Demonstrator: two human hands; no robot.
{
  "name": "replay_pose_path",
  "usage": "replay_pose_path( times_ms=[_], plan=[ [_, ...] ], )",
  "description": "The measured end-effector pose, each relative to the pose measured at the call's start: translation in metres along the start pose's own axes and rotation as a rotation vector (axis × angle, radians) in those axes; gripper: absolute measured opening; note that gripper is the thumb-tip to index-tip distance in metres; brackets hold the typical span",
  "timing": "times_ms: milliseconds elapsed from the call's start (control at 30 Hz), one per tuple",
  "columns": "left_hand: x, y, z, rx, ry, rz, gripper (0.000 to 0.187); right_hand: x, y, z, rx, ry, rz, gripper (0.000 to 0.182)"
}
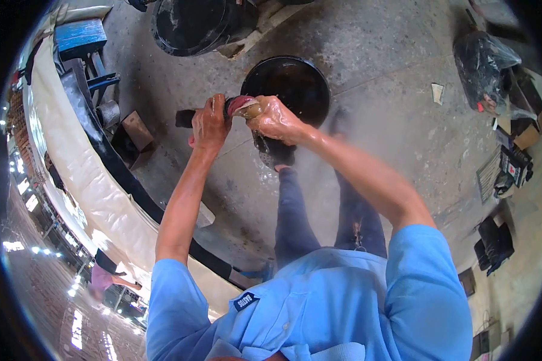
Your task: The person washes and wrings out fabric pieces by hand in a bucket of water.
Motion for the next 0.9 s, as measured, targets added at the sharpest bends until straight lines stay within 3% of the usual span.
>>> replay_pose_path(
  times_ms=[33, 167, 300, 400, 500, 567, 767, 900],
  plan=[
    [-0.001, -0.001, -0.001, 0.011, 0.044, -0.037, 0.048, 0.004, 0.002, -0.005, -0.042, -0.053, -0.122, 0.031],
    [-0.014, -0.006, 0.0, 0.115, 0.16, -0.036, 0.046, 0.009, -0.007, -0.018, -0.186, -0.059, -0.219, 0.032],
    [-0.027, -0.006, 0.004, 0.189, 0.282, -0.052, 0.043, 0.005, -0.013, -0.026, -0.239, -0.083, -0.217, 0.031],
    [-0.033, -0.01, 0.009, 0.297, 0.292, 0.075, 0.05, -0.004, -0.014, -0.022, -0.21, -0.121, -0.238, 0.03],
    [-0.029, -0.011, 0.02, 0.372, 0.299, 0.13, 0.052, -0.009, -0.02, -0.015, -0.093, -0.14, -0.185, 0.034],
    [-0.024, -0.02, 0.026, 0.378, 0.338, 0.211, 0.049, -0.017, -0.031, -0.005, 0.15, -0.203, -0.052, 0.041],
    [-0.007, -0.037, 0.017, 0.576, 0.234, 0.4, 0.044, -0.015, -0.005, 0.004, 0.263, -0.327, -0.183, 0.048],
    [-0.001, -0.028, 0.034, 0.604, 0.32, 0.298, 0.042, -0.014, -0.008, 0.01, 0.364, -0.351, -0.175, 0.042]
  ],
)
Point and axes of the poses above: each hand's wrist, its own x-axis away from the middle knuckle, its own z-axis out of the back of the hand, y = z × x, the point moved 8 cm from there along -x, towards the middle knuckle, and after that the axes turned 10 degrees about z, right-handed, at the moved point
